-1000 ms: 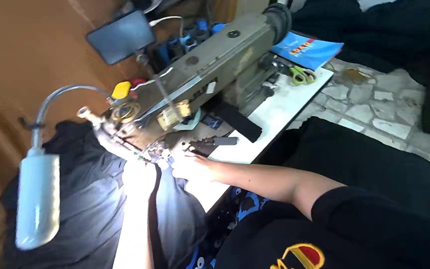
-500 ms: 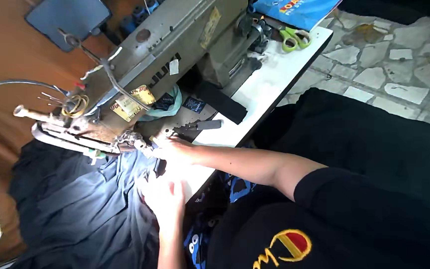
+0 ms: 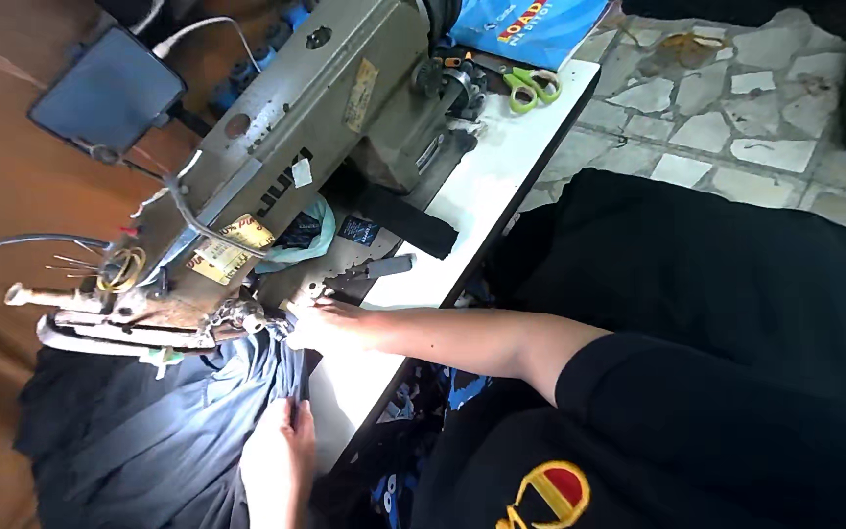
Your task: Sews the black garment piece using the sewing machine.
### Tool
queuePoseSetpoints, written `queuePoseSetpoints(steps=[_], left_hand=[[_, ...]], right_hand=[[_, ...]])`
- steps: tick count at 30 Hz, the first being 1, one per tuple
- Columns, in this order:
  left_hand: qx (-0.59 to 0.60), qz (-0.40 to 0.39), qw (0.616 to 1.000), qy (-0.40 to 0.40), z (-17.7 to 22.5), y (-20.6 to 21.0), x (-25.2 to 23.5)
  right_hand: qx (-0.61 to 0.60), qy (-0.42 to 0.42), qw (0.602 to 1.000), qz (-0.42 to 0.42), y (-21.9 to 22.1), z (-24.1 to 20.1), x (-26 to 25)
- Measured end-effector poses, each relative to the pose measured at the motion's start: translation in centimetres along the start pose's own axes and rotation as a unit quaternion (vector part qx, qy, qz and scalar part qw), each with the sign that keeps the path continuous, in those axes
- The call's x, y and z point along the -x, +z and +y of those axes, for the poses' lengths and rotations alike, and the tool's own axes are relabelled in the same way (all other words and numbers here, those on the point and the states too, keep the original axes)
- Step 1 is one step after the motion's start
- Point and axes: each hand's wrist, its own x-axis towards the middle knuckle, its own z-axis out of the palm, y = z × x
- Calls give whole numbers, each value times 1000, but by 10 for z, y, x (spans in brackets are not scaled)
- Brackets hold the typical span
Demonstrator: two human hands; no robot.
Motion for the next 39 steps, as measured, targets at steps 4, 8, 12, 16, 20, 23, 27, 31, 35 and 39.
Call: queuePoseSetpoints(steps=[4, 8, 12, 16, 20, 23, 27, 31, 35, 39], left_hand=[[-91, 48, 986, 128, 28, 24, 11], [-57, 100, 985, 127, 31, 51, 20], [-25, 148, 980, 128, 22, 64, 24], [33, 129, 979, 156, 6, 65, 23], [115, 83, 984, 108, -8, 40, 14], [111, 92, 980, 138, -13, 32, -10], [73, 36, 980, 181, -24, 47, -40], [17, -15, 986, 166, -37, 54, -44], [2, -44, 986, 163, -36, 49, -45], [3, -73, 985, 156, -42, 43, -44]], right_hand=[[67, -79, 994, 16, 7, 11, 7], [216, -265, 936, 84, 20, 21, 39], [220, -313, 917, 109, 30, 25, 63], [262, -311, 905, 123, 35, 30, 64], [290, -310, 896, 129, 37, 29, 66], [304, -315, 891, 122, 36, 25, 65], [324, -313, 884, 124, 36, 25, 65], [324, -303, 888, 122, 37, 22, 67], [330, -307, 885, 120, 36, 17, 66], [342, -291, 889, 87, 36, 10, 65]])
